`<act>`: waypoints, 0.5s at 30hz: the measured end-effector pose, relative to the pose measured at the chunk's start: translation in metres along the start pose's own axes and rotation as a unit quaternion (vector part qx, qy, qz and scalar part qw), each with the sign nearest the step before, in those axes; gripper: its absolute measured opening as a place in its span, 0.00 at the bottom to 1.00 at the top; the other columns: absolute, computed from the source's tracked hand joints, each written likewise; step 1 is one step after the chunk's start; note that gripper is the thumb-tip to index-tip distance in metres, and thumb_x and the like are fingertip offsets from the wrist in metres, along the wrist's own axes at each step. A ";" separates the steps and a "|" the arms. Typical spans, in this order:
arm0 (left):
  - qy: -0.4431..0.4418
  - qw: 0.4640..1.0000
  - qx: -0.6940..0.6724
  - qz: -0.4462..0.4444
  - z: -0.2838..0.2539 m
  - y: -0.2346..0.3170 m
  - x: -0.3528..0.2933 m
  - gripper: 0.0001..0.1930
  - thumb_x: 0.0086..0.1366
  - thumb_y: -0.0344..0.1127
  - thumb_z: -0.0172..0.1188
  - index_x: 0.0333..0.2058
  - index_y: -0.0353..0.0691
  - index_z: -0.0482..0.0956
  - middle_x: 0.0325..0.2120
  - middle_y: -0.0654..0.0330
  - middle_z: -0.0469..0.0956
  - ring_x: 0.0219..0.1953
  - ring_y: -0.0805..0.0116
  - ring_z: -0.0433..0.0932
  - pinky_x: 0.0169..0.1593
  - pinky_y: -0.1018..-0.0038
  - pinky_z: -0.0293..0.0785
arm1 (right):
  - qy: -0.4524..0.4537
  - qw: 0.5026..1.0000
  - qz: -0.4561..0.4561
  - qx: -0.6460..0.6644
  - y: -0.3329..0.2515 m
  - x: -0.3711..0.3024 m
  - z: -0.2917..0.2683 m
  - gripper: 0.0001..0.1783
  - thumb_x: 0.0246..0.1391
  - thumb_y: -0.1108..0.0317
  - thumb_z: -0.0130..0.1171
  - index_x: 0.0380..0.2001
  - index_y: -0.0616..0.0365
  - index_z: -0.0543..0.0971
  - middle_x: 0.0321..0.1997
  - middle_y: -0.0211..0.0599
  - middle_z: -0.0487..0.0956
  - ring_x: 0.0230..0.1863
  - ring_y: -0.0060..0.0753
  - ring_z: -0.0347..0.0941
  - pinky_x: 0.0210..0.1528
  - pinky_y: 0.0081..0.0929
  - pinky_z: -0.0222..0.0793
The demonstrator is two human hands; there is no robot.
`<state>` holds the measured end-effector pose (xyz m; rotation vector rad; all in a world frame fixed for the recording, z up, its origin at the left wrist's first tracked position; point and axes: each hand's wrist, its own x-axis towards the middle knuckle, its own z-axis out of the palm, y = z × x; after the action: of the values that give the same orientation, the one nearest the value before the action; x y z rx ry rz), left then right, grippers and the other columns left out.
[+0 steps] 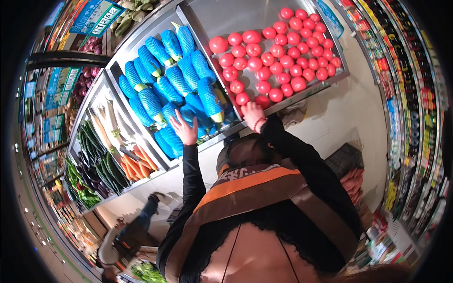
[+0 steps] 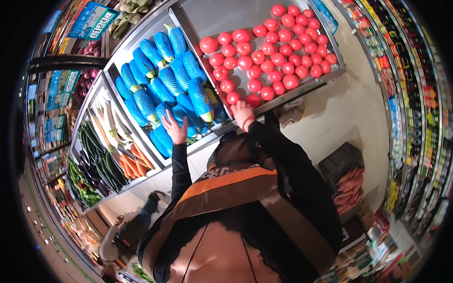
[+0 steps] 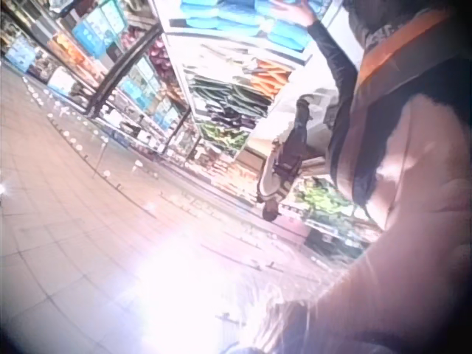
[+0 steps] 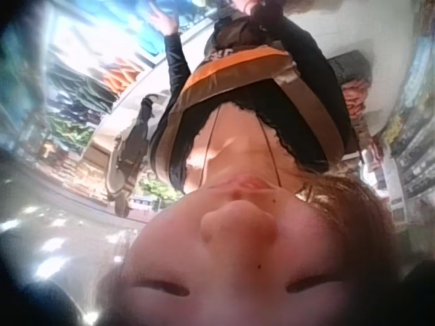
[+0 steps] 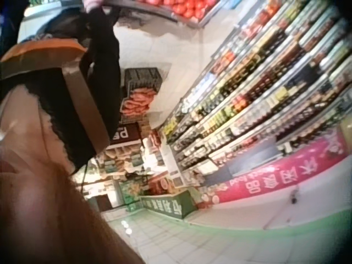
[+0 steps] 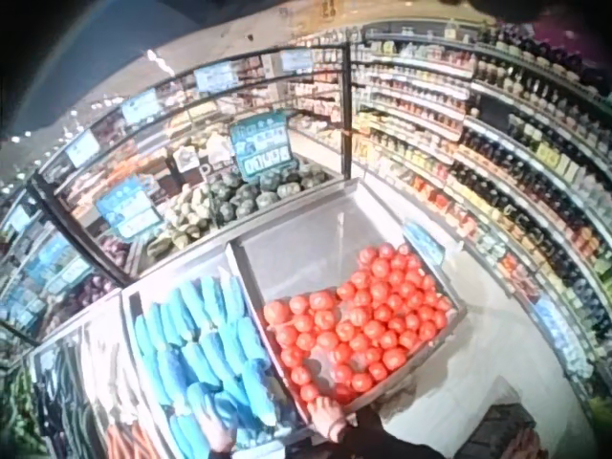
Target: The person walks through a grocery store, opens a refrigerated display, and places carrots into a plastic bag. They then move to the produce section, add more carrots and a daikon radish to the bag, and later arrange cucumbers and tomatoes on the display shelves.
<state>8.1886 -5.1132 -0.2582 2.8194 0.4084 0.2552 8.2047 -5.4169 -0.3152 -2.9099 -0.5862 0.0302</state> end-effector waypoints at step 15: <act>-0.079 0.985 -0.140 -0.059 0.035 0.255 -0.114 0.43 0.59 0.44 0.68 0.69 0.41 0.56 0.63 0.38 0.59 0.68 0.36 0.55 0.68 0.49 0.55 | -0.034 0.974 -0.204 0.090 0.092 0.020 0.007 0.24 0.56 0.53 0.60 0.54 0.46 0.76 0.39 0.41 0.79 0.43 0.41 0.74 0.48 0.41 0.65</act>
<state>8.1529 -5.3914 -0.2301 2.5076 0.4637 0.0577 8.2580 -5.4917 -0.3382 -2.5704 -1.1172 0.1237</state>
